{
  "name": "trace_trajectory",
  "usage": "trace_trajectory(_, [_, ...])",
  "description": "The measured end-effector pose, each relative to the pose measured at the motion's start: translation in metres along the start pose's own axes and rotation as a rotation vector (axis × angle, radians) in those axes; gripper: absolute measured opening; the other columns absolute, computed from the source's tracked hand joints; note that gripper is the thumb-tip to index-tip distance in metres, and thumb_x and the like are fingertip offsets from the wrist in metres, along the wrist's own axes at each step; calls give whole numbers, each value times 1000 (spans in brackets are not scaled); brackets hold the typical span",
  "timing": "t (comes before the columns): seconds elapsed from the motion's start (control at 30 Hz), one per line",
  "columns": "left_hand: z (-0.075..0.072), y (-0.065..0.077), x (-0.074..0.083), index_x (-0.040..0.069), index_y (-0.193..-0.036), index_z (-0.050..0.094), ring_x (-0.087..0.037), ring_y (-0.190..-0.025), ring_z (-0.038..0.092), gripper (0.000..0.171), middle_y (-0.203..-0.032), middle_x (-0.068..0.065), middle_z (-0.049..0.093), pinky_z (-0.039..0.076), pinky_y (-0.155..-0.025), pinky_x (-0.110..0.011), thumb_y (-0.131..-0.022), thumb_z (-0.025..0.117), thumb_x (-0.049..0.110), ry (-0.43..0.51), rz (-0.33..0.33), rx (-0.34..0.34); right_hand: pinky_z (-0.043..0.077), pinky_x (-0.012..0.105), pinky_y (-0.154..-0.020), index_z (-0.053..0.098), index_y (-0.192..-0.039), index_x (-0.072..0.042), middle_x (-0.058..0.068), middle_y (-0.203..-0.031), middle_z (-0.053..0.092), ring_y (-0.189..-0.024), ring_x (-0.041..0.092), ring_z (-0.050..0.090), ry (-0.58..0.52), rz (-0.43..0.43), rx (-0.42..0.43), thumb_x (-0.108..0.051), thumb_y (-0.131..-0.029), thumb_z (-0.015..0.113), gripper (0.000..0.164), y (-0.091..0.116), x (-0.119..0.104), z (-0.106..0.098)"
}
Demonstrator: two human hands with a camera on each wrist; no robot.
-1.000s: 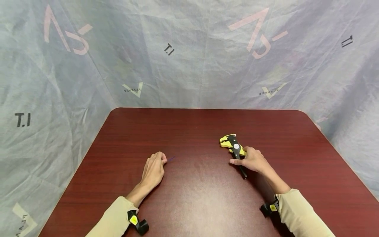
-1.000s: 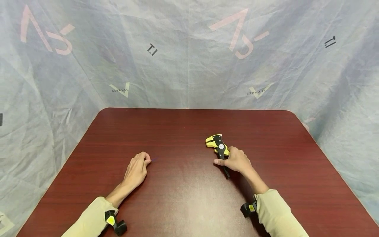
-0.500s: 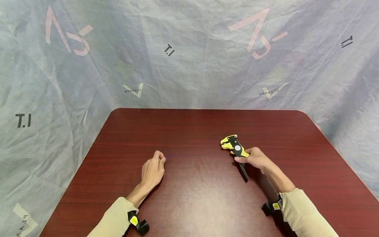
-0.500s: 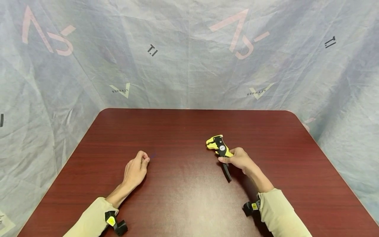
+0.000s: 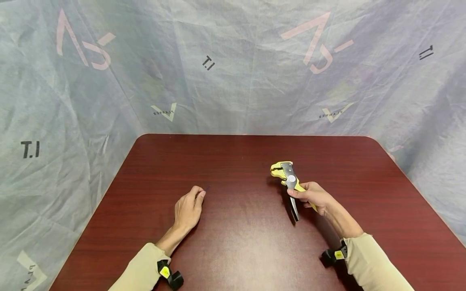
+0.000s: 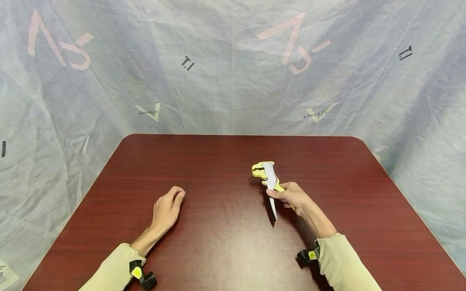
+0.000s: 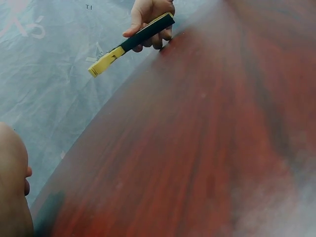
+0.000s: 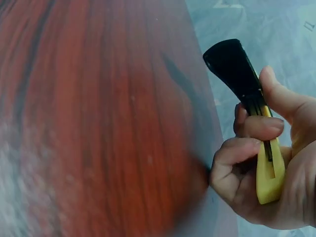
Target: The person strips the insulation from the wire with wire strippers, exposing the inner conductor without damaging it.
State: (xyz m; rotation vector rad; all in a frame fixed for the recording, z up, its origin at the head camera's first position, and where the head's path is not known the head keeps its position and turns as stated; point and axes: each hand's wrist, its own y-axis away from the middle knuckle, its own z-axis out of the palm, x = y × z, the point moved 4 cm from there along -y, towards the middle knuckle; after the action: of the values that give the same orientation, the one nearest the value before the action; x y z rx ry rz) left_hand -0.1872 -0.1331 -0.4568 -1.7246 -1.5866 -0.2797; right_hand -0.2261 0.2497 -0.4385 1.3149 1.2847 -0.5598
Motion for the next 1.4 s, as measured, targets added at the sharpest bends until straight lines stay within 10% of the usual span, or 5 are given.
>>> trace_trajectory(0.33, [-1, -3, 4, 12, -95, 69, -11, -56, 45, 12, -62, 1, 53, 40, -56, -31, -98, 60, 18, 54, -9, 43, 37, 24, -58, 60, -79, -22, -13, -61, 41, -58, 5, 39, -151, -15, -4, -18, -95, 66, 17, -4, -5, 11])
trace_trajectory(0.7, [3, -12, 19, 8, -93, 70, -6, -53, 37, 12, -60, 2, 47, 35, -54, -26, -97, 61, 16, 115, -5, 37, 56, 36, -84, 54, -112, -16, -10, -99, 77, -96, 11, 72, -274, -60, -192, -24, -102, 59, 14, -5, -11, 30])
trace_trajectory(1.4, [5, -17, 30, 7, -93, 70, -4, -51, 34, 14, -60, 1, 48, 31, -50, -25, -98, 61, 16, 156, -3, 33, 58, 43, -91, 43, -120, -16, 5, -103, 70, -99, 23, 72, -810, -86, -403, -10, -107, 39, 16, -5, -30, 57])
